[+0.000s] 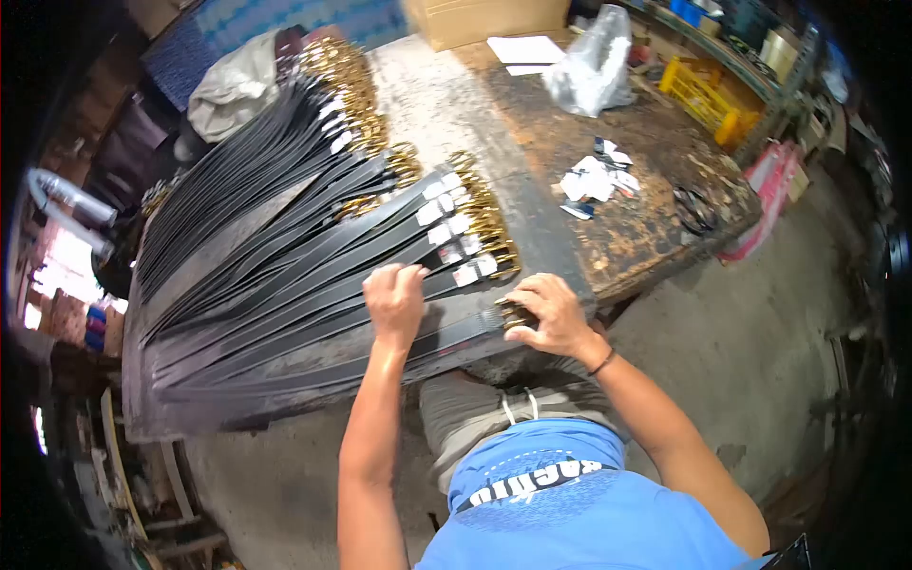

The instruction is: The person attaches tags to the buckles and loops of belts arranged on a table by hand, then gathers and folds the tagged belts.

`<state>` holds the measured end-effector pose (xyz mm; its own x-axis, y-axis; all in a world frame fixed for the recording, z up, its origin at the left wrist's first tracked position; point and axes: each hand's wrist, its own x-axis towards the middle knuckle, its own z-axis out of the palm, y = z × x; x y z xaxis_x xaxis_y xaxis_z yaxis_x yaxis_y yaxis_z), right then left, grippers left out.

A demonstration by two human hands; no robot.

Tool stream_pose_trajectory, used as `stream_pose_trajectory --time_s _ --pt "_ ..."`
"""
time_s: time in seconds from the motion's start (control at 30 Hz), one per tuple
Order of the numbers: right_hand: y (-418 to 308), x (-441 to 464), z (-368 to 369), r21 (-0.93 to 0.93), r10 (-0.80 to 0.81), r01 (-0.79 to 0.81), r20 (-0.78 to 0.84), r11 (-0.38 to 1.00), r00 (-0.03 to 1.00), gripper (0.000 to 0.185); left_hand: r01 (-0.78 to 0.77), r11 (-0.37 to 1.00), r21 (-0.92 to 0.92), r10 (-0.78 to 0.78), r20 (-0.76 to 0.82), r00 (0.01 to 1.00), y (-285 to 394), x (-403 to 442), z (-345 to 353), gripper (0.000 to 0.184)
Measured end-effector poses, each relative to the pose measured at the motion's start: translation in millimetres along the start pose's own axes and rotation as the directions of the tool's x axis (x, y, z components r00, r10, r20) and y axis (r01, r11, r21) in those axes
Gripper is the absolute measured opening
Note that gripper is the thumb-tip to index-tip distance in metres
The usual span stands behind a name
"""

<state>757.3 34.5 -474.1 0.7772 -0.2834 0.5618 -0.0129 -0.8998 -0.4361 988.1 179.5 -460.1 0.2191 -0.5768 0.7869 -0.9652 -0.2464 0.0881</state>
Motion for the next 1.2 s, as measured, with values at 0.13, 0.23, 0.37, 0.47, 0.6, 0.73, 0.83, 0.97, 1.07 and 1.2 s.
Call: stream_pose_trajectory --time_s 0.13,0.23,0.37,0.47,0.6,0.73,0.83,0.97,1.07,1.2 --pt "6 1 -15 0.224 0.088 -0.073 -0.057 0.972 0.995 0.033 0.075 0.933 -0.352 -0.014 0.172 0.985 42 -23 -32 0.015" --pt "33 5 -37 0.151 0.247 -0.226 -0.141 0.962 0.959 0.018 0.009 0.903 -0.430 0.262 0.567 0.781 81 -80 -50 0.020" --pt "91 21 -61 0.039 0.444 -0.451 -0.269 0.892 0.855 0.014 0.261 0.825 -0.501 0.147 0.636 0.758 118 -118 -51 0.026" --pt "114 48 -66 0.068 0.416 -0.414 -0.271 0.908 0.868 0.020 0.385 0.810 -0.444 0.013 0.668 0.744 128 -128 -54 0.025" --pt "120 94 -55 -0.154 0.635 -0.642 -0.100 0.751 0.766 0.029 0.459 0.749 -0.478 -0.094 0.609 0.787 143 -126 -49 0.017" --pt "140 111 -30 -0.311 0.692 -0.669 -0.047 0.676 0.721 0.026 0.497 0.731 -0.467 -0.141 0.610 0.780 141 -119 -63 0.014" --pt "133 112 -28 -0.190 0.622 -0.629 -0.102 0.754 0.776 0.022 0.539 0.725 -0.429 -0.209 0.608 0.766 135 -113 -75 0.011" --pt "27 85 -62 0.228 0.496 -0.469 -0.081 0.854 0.864 0.018 0.633 0.637 -0.439 -0.482 0.415 0.772 126 -83 -91 0.012" --pt "-40 49 -62 0.266 0.263 -0.241 -0.050 0.933 0.963 0.008 0.634 0.618 -0.466 -0.509 0.377 0.774 128 -61 -86 0.019" --pt "-84 4 -32 0.431 0.161 -0.163 0.042 0.887 0.986 0.008 0.605 0.505 -0.616 -0.488 0.374 0.789 144 -45 -77 0.026"
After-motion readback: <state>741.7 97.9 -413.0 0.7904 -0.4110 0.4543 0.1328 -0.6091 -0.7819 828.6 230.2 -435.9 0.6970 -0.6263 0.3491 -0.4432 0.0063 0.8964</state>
